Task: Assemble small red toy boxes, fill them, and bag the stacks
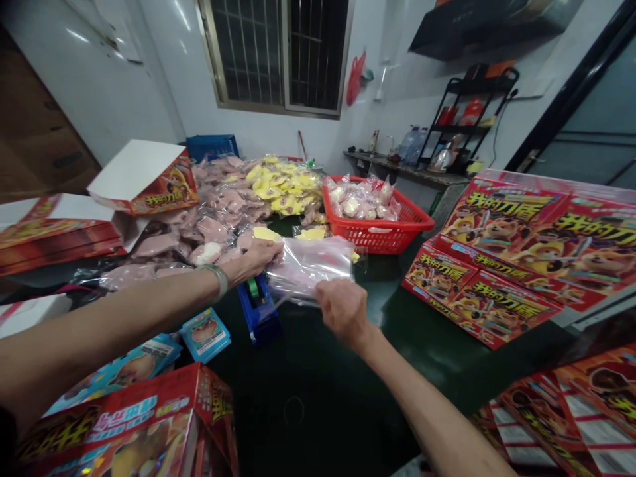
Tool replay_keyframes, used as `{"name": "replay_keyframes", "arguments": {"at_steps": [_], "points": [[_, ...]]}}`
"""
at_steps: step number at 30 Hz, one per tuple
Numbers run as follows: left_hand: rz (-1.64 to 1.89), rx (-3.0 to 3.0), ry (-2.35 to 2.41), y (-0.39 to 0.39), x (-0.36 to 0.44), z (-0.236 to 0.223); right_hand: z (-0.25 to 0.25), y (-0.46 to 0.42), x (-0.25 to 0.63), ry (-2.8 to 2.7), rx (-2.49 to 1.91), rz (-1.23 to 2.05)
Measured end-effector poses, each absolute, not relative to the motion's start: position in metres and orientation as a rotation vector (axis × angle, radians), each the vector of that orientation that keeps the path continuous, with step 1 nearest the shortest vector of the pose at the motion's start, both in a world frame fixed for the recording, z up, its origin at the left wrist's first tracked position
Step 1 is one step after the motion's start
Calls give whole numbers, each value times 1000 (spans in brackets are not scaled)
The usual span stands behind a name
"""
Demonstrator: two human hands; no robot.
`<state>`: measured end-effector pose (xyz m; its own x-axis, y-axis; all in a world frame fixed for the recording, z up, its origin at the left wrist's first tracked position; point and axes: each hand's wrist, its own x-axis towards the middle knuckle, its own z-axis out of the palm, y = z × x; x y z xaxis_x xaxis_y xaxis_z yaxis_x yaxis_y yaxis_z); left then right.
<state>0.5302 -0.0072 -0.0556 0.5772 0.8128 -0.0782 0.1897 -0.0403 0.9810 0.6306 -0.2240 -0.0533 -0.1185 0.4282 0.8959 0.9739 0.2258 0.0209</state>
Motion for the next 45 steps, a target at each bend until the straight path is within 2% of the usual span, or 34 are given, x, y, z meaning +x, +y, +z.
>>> {"name": "replay_keyframes", "arguments": {"at_steps": [5,7,12,16,20,25,36,45], "points": [[571,1998,1070,-5,534,-43,-83,-247,616,-1703,-1865,-64],[600,2189,1088,-8,531,-30,-90,-245,622,-1712,-2002,66],[660,2650,824,-35,521,0,-95,-228,639,-1792,-1947,18],[207,2913,322,-60,520,-13,-96,-218,643,-1882,-1850,74],[-132,3005,131,-64,530,-38,-94,-225,640,-1977,-1805,116],[-240,3091,145,-52,543,-50,-92,-247,631,-2033,-1800,43],[-161,3242,462,-57,554,-80,-60,-282,614,-2237,-1405,-475],[-160,3168,555,-48,567,-84,-22,-336,616,-2149,-1370,-484]]}}
